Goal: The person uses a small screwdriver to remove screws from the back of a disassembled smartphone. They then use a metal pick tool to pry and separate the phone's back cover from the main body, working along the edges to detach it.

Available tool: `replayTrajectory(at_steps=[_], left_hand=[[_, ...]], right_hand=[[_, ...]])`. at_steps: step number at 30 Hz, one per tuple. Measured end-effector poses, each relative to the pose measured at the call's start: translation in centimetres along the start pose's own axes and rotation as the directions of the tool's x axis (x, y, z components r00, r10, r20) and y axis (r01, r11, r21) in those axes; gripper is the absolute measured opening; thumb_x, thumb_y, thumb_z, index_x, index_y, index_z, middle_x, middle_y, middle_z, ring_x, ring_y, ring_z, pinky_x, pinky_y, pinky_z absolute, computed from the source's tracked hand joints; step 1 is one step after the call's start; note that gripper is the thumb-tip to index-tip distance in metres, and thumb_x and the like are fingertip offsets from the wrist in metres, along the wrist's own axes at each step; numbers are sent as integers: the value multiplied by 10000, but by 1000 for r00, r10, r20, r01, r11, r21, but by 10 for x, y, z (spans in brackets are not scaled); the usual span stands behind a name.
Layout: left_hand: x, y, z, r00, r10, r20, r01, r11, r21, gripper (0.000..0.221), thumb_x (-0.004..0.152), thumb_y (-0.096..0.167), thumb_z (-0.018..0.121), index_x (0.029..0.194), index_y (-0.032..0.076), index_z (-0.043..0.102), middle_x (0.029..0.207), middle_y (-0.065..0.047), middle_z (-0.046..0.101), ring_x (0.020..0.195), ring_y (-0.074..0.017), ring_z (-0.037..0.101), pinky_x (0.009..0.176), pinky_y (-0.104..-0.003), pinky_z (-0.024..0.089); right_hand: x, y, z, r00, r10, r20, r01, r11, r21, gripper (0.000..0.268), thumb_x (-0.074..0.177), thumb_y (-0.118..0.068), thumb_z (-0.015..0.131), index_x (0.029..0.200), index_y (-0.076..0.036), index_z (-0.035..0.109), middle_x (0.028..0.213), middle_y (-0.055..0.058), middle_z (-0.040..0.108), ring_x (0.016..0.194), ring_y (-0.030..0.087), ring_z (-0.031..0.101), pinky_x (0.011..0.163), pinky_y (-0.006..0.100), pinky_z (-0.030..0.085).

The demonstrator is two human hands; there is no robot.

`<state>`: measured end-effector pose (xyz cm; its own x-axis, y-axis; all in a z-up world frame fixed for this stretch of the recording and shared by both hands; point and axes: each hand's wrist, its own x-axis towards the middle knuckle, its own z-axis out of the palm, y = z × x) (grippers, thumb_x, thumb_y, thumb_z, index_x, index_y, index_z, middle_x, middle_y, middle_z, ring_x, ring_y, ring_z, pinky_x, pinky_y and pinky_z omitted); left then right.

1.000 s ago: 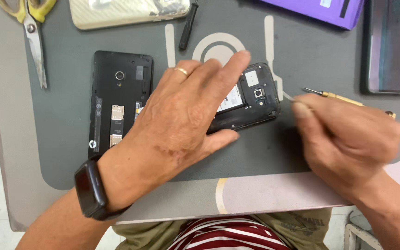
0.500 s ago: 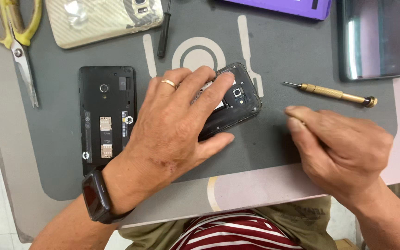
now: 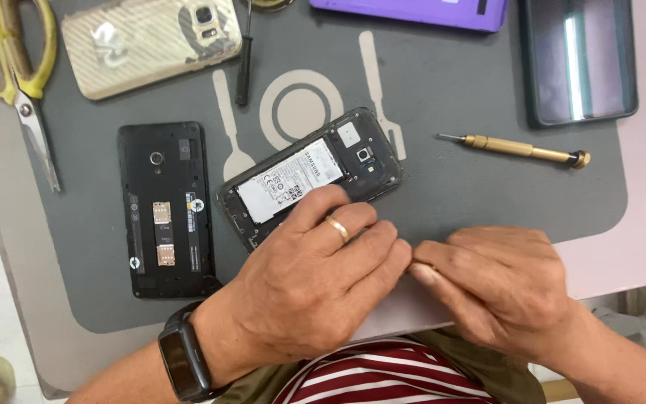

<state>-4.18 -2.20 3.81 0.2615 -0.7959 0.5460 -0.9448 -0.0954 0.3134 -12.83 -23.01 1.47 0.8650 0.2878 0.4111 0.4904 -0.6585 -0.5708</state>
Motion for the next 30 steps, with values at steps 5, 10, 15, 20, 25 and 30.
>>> replayTrajectory(at_steps=[5,10,15,20,25,30], left_hand=[[1,-13,-13,992,-127,10,122,971,206,147,1039,35,556,945,51,668,927,-60,672,842,-274,583,811,-427,456],[8,-12,0,978,-196,-65,206,953,223,82,990,42,803,980,45,721,998,-52,722,851,-285,577,709,-403,455],[17,0,23,984,-177,-1,173,961,218,182,1011,184,721,901,78,622,802,-66,559,801,-297,534,747,-437,393],[16,-10,15,993,-121,-7,118,960,254,289,992,-44,522,746,106,497,671,-65,466,595,-280,401,638,-442,344],[7,-88,-1,964,-261,57,106,569,815,234,787,6,664,681,187,559,625,-50,468,609,-258,461,552,-402,318],[18,-107,-4,746,-644,170,462,684,564,416,839,330,702,492,169,539,571,-38,519,714,-312,464,545,-452,365]], right_hand=[[-27,23,-23,992,115,-50,-125,949,-288,131,1008,-103,653,925,-27,720,662,76,584,542,239,513,527,370,374],[-9,20,-23,982,165,-94,-183,956,-231,149,1042,-56,665,918,-17,737,744,52,661,614,189,601,575,330,425],[13,4,-13,996,58,-73,-60,998,-23,149,994,-74,643,877,1,699,692,73,649,535,178,590,521,307,456],[-2,9,-13,988,58,-141,-78,987,-142,119,988,-97,700,991,11,750,812,89,710,655,197,642,619,321,517],[-40,51,-37,988,1,-155,-126,585,-801,271,1082,-301,882,1334,-201,861,1230,42,843,858,162,738,616,282,450],[-37,40,-62,927,375,-3,-175,428,-887,259,1090,-323,628,1331,-341,721,1109,-136,725,953,140,756,569,322,509]])
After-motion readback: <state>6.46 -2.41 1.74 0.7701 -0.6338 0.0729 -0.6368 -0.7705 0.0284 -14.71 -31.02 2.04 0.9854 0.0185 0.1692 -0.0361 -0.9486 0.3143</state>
